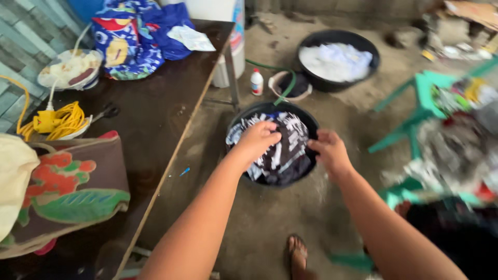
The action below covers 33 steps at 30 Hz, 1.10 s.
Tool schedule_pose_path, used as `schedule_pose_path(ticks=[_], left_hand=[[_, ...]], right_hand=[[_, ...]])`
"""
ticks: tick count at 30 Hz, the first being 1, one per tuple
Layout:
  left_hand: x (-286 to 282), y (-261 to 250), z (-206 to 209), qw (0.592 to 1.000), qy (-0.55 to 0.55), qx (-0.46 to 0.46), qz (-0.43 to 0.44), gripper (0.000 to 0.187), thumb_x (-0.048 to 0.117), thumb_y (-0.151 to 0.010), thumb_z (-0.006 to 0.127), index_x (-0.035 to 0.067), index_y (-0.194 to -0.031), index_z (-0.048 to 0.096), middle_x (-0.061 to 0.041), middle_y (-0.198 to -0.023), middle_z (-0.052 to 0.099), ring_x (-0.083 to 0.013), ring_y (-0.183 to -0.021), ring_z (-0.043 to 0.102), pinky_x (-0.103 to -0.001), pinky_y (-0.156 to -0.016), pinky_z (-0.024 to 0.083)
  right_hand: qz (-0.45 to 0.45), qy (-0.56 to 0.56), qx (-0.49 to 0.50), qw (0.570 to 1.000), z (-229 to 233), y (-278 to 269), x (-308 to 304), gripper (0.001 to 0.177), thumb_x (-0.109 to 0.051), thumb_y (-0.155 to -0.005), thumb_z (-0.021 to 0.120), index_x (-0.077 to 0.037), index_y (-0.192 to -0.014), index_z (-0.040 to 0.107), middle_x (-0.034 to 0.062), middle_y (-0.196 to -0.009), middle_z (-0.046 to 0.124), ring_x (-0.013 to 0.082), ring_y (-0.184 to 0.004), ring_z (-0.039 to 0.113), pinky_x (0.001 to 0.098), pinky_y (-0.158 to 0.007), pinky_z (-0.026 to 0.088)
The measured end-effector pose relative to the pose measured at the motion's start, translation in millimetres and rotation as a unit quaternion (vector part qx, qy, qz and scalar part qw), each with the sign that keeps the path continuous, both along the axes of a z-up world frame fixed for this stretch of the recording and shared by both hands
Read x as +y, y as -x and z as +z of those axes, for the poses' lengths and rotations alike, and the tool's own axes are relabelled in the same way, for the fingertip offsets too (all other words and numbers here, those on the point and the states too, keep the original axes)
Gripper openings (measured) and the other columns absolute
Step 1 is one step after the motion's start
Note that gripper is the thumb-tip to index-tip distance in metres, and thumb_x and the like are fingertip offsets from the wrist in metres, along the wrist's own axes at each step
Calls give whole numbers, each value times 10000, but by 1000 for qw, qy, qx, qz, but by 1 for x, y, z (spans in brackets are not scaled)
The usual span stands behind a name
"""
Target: The person washes a white shirt by hand in a large basin of soapy water, scrubbing different parts of the fabric together.
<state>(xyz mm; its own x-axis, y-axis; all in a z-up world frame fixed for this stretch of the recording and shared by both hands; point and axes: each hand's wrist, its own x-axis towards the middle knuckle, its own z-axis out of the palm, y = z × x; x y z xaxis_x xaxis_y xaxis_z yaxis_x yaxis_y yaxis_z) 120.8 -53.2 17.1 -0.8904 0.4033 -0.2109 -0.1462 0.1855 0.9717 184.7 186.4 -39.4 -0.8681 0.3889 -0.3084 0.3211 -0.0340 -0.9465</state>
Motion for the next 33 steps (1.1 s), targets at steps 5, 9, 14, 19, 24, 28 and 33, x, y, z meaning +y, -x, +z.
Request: schedule_pose_path(ticks=[5, 9, 14, 19, 24, 28, 33], left_hand=[[2, -94, 54, 996, 41, 35, -66, 498, 252, -841, 751, 49, -1278, 623, -138, -1186, 688, -221, -1071, 662, -364, -890, 537], [25, -162, 92, 986, 0, 100, -133, 510, 277, -863, 748, 55, -1303, 615, -145, -1261, 662, -217, -1159, 637, -343, -958, 516], [76, -249, 131, 974, -5, 86, -207, 510, 297, -866, 731, 80, -1311, 609, -140, -1283, 645, -233, -1157, 638, -363, -930, 525], [134, -334, 140, 957, -16, 100, -273, 487, 292, -859, 735, 84, -1287, 630, -130, -1268, 655, -234, -1142, 646, -368, -920, 538], [210, -428, 134, 935, -33, 82, -343, 481, 285, -865, 735, 79, -1287, 630, -113, -1222, 666, -210, -1100, 649, -353, -914, 533], [295, -536, 118, 914, -58, 43, -400, 491, 284, -865, 748, 66, -1287, 624, -101, -1176, 666, -185, -1060, 650, -342, -900, 544], [402, -699, 74, 866, -106, -41, -486, 627, 298, -849, 767, 74, -1378, 516, -137, -1128, 675, -207, -1027, 643, -354, -893, 525]], right_hand=[[-30, -29, 73, 996, 61, -113, -24, 635, -212, -787, 790, -85, -1362, 553, 86, -1339, 601, 233, -1143, 603, 436, -855, 501], [-72, -36, 87, 993, 107, -207, -31, 657, -207, -779, 790, -110, -1381, 546, 76, -1392, 567, 212, -1150, 615, 401, -882, 513], [-139, -78, 76, 984, 146, -320, -3, 643, -207, -793, 789, -99, -1384, 559, 87, -1402, 592, 201, -1132, 620, 382, -878, 519], [-220, -70, 88, 969, 147, -426, 38, 635, -185, -797, 782, -94, -1387, 564, 80, -1403, 594, 190, -1130, 619, 368, -841, 521], [-306, -66, 77, 947, 136, -551, 88, 635, -158, -780, 793, -91, -1373, 576, 79, -1366, 617, 194, -1095, 609, 350, -788, 521], [-371, -62, 66, 924, 132, -682, 139, 647, -178, -784, 797, -104, -1380, 556, 50, -1358, 593, 173, -1123, 611, 339, -825, 538], [-475, -93, -23, 875, 133, -866, 197, 646, -190, -780, 797, -128, -1384, 576, 72, -1325, 618, 191, -1124, 606, 346, -828, 515]])
